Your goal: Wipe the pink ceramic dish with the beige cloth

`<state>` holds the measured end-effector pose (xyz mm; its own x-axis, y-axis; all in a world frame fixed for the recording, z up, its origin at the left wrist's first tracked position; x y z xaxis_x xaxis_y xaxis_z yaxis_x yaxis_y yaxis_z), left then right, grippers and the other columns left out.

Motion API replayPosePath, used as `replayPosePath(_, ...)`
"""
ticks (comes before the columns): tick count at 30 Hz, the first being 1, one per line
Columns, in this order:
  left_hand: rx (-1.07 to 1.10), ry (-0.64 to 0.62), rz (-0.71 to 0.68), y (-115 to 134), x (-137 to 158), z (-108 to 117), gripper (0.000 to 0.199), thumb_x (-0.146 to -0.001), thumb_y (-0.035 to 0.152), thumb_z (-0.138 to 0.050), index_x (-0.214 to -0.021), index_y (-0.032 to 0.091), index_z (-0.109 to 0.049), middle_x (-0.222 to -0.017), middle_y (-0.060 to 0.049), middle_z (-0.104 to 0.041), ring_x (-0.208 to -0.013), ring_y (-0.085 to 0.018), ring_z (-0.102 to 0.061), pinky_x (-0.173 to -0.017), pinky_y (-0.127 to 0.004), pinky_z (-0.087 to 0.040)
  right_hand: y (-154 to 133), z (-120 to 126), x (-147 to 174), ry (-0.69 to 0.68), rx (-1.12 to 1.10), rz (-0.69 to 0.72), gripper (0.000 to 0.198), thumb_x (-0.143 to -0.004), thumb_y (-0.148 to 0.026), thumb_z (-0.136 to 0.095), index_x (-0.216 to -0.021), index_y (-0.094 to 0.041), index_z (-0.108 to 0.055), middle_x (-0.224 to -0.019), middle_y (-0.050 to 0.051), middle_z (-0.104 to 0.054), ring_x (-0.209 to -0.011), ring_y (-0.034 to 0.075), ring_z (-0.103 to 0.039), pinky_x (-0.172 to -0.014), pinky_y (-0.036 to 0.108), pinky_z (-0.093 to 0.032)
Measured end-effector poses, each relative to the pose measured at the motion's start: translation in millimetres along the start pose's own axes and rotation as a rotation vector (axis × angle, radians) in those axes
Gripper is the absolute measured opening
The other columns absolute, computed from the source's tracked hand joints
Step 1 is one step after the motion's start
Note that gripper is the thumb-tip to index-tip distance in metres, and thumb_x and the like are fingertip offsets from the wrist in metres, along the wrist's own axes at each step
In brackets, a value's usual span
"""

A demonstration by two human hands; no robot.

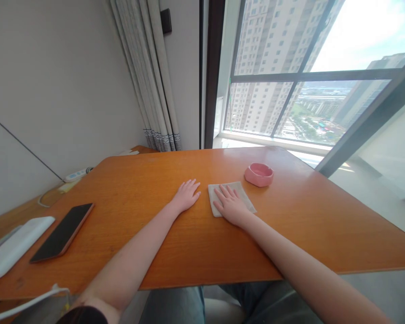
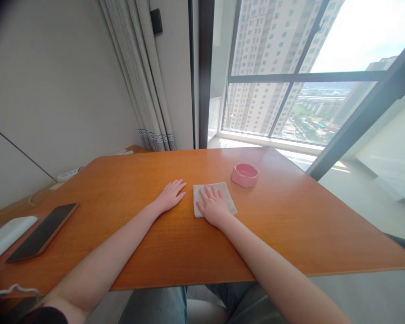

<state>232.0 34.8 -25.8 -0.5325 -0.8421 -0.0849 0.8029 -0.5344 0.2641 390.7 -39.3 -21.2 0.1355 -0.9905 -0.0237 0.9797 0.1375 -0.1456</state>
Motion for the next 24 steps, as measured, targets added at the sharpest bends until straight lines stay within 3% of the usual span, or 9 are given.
replayPosePath(8,0.024,0.002,0.014,4,2,2,0.052,-0.091,0.04,-0.037,-0.137,0.018,-0.043,-0.151,-0.011,-0.032,-0.14,-0.028,-0.025,-0.114,-0.048,-0.018,115,11,72,0.045,0.002,-0.005,0.061,-0.091,-0.052,-0.028,-0.144,-0.022,-0.035,-0.152,0.006,-0.03,-0.141,0.026,-0.023,-0.116,0.047,-0.019)
replayPosePath(13,0.064,0.065,0.021,2,0,3,0.047,-0.088,0.038,-0.043,-0.131,0.018,-0.049,-0.147,-0.012,-0.038,-0.138,-0.029,-0.03,-0.113,-0.049,-0.02,146,31,77,0.034,-0.168,-0.011,0.059,-0.083,-0.052,-0.045,-0.134,-0.022,-0.049,-0.146,0.009,-0.04,-0.136,0.03,-0.034,-0.112,0.05,-0.027)
replayPosePath(15,0.12,0.143,-0.007,4,-3,8,0.038,-0.087,0.033,-0.045,-0.12,0.017,-0.057,-0.139,-0.012,-0.048,-0.132,-0.028,-0.039,-0.111,-0.047,-0.026,138,45,63,0.1,-0.316,-0.033,0.048,-0.08,-0.046,-0.05,-0.121,-0.022,-0.059,-0.138,0.01,-0.05,-0.129,0.03,-0.044,-0.109,0.048,-0.034)
replayPosePath(18,0.292,0.242,-0.106,11,-5,15,0.026,-0.086,0.024,-0.043,-0.101,0.017,-0.062,-0.116,-0.01,-0.063,-0.111,-0.021,-0.056,-0.101,-0.038,-0.04,97,58,29,0.361,-0.573,-0.067,0.035,-0.082,-0.032,-0.046,-0.112,-0.022,-0.06,-0.121,0.009,-0.061,-0.117,0.026,-0.054,-0.105,0.046,-0.039)
replayPosePath(21,0.462,0.236,-0.124,10,-7,15,0.028,-0.085,0.022,-0.044,-0.11,0.018,-0.057,-0.098,-0.006,-0.066,-0.085,-0.016,-0.061,-0.083,-0.032,-0.049,22,30,-21,0.341,-0.88,0.0,0.045,-0.076,-0.022,-0.05,-0.121,-0.023,-0.052,-0.124,0.008,-0.058,-0.108,0.02,-0.058,-0.097,0.041,-0.046)
replayPosePath(24,0.533,0.17,-0.134,7,-8,10,0.031,-0.08,0.019,-0.048,-0.11,0.017,-0.054,-0.092,-0.004,-0.066,-0.078,-0.016,-0.06,-0.076,-0.029,-0.049,-38,-6,-62,0.301,-1.013,-0.064,0.052,-0.074,-0.013,-0.048,-0.125,-0.022,-0.048,-0.122,0.008,-0.058,-0.108,0.018,-0.058,-0.096,0.037,-0.046)
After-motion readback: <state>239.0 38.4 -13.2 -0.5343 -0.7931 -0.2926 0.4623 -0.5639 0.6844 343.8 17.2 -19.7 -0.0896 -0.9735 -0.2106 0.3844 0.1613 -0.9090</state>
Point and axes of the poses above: each hand's wrist, its own x-axis away from the middle knuckle, its own z-axis out of the back of the hand, y = z × x, the point moved 7 cm from there along -x, towards the middle knuckle
